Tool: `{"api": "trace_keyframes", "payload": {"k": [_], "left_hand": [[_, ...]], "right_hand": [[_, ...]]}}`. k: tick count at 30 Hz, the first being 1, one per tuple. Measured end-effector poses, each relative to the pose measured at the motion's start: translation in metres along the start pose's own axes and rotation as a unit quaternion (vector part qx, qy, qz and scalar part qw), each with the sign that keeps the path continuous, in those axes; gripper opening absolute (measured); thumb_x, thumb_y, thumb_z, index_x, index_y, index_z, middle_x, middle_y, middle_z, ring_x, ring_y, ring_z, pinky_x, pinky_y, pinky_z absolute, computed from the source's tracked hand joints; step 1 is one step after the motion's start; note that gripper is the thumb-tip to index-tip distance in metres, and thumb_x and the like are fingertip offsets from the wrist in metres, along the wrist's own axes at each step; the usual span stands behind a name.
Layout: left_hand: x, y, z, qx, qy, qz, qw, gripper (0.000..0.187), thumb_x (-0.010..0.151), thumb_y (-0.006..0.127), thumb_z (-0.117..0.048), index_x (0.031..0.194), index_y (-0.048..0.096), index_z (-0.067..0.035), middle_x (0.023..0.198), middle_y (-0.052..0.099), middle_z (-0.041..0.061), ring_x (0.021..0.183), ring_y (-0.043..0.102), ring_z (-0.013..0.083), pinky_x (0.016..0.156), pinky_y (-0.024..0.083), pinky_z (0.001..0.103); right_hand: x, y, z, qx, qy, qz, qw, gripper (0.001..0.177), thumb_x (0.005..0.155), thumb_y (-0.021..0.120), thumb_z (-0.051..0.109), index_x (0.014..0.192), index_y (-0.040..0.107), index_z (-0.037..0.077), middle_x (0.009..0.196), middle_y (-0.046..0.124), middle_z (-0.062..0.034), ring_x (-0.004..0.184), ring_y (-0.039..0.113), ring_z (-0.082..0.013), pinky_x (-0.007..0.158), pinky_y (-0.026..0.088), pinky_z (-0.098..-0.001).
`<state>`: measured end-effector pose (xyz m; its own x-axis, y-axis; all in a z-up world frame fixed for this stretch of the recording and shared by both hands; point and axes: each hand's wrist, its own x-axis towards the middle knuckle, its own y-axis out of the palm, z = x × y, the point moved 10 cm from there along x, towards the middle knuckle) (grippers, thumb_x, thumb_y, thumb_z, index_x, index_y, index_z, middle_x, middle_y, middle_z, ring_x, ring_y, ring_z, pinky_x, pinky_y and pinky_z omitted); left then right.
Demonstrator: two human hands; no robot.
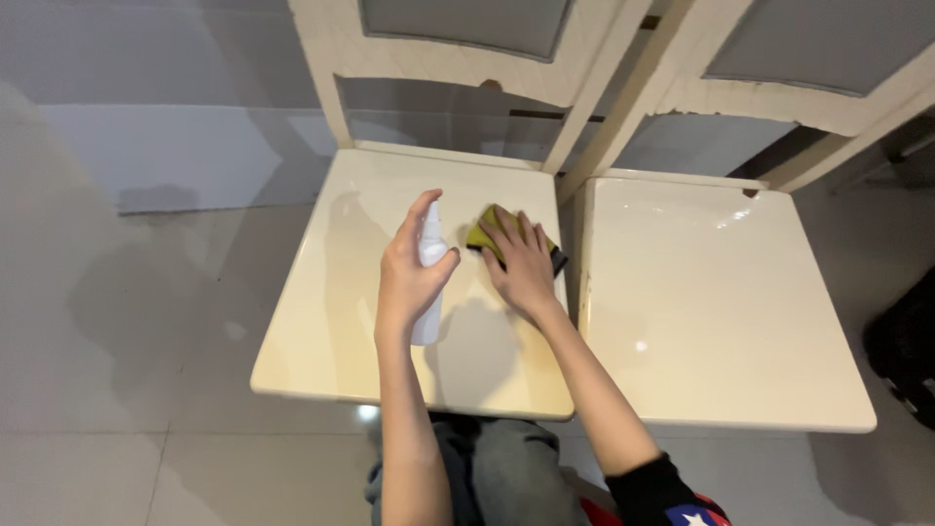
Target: The person wipes the backrest and seat of two adjacent dining chairs using a yellow cloth and a spray bottle. They clean the first chair's backrest and seat, then move to the second chair and repeat the same wiping motions.
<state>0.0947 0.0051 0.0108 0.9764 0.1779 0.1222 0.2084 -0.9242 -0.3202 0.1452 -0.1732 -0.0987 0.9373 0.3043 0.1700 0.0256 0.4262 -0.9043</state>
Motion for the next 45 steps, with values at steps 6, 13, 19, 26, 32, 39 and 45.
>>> {"api": "trace_keyframes", "payload": {"k": [6,13,19,26,32,39,45], "left_hand": [[-0.001,0.045,-0.030,-0.057,0.081,-0.013,0.995,0.073,0.076,0.070,-0.011,0.147,0.053,-0.021,0.134,0.069,0.015,0.112,0.072,0.0286,0.092,0.056,0.037],[-0.009,0.104,-0.073,-0.092,0.145,0.037,0.984,0.074,0.077,0.070,-0.005,0.147,0.053,-0.018,0.138,0.068,0.016,0.119,0.070,0.0300,0.096,0.055,0.037],[-0.016,0.171,-0.088,-0.067,0.085,0.122,0.987,0.072,0.075,0.072,-0.006,0.144,0.056,-0.020,0.123,0.072,0.013,0.103,0.073,0.0280,0.090,0.057,0.036],[-0.038,0.230,-0.122,-0.067,0.146,0.165,0.973,0.073,0.076,0.074,-0.009,0.146,0.054,-0.020,0.131,0.069,0.014,0.114,0.069,0.0312,0.096,0.054,0.039],[-0.049,0.280,-0.126,-0.031,0.158,0.203,0.966,0.073,0.076,0.074,-0.011,0.146,0.053,-0.020,0.133,0.069,0.015,0.115,0.068,0.0325,0.099,0.053,0.041],[-0.063,0.318,-0.131,-0.006,0.183,0.221,0.958,0.072,0.076,0.075,-0.013,0.145,0.053,-0.019,0.134,0.067,0.016,0.118,0.067,0.0332,0.100,0.053,0.042],[-0.060,0.349,-0.126,0.043,0.154,0.246,0.956,0.072,0.076,0.076,-0.015,0.144,0.054,-0.019,0.128,0.069,0.016,0.110,0.070,0.0318,0.093,0.055,0.041]], "right_hand": [[0.022,-0.012,-0.012,-0.008,0.011,-0.014,1.000,0.050,0.094,0.060,0.027,0.144,0.058,0.022,0.159,0.044,-0.0032,0.136,0.040,-0.0394,0.116,0.030,-0.0507],[0.005,-0.088,-0.066,-0.025,-0.010,-0.103,0.994,0.050,0.094,0.066,0.022,0.143,0.061,0.020,0.155,0.051,-0.0025,0.123,0.050,-0.0366,0.106,0.040,-0.0484],[-0.033,-0.178,-0.141,-0.065,0.024,-0.179,0.982,0.049,0.092,0.070,0.018,0.141,0.063,0.019,0.154,0.054,-0.0009,0.116,0.053,-0.0340,0.104,0.042,-0.0469],[-0.093,-0.239,-0.233,-0.081,0.088,-0.235,0.965,0.049,0.092,0.071,0.014,0.140,0.064,0.018,0.153,0.056,0.0001,0.114,0.053,-0.0327,0.104,0.043,-0.0449],[-0.147,-0.268,-0.305,-0.101,0.148,-0.258,0.950,0.047,0.093,0.071,0.015,0.139,0.064,0.018,0.153,0.056,-0.0011,0.119,0.052,-0.0342,0.106,0.041,-0.0471],[-0.193,-0.262,-0.382,-0.111,0.223,-0.251,0.935,0.047,0.095,0.067,0.021,0.142,0.062,0.017,0.154,0.053,-0.0028,0.123,0.051,-0.0372,0.109,0.039,-0.0484],[-0.191,-0.212,-0.432,-0.144,0.282,-0.160,0.935,0.050,0.099,0.056,0.033,0.146,0.054,0.018,0.158,0.044,-0.0080,0.140,0.043,-0.0347,0.116,0.033,-0.0478]]}}
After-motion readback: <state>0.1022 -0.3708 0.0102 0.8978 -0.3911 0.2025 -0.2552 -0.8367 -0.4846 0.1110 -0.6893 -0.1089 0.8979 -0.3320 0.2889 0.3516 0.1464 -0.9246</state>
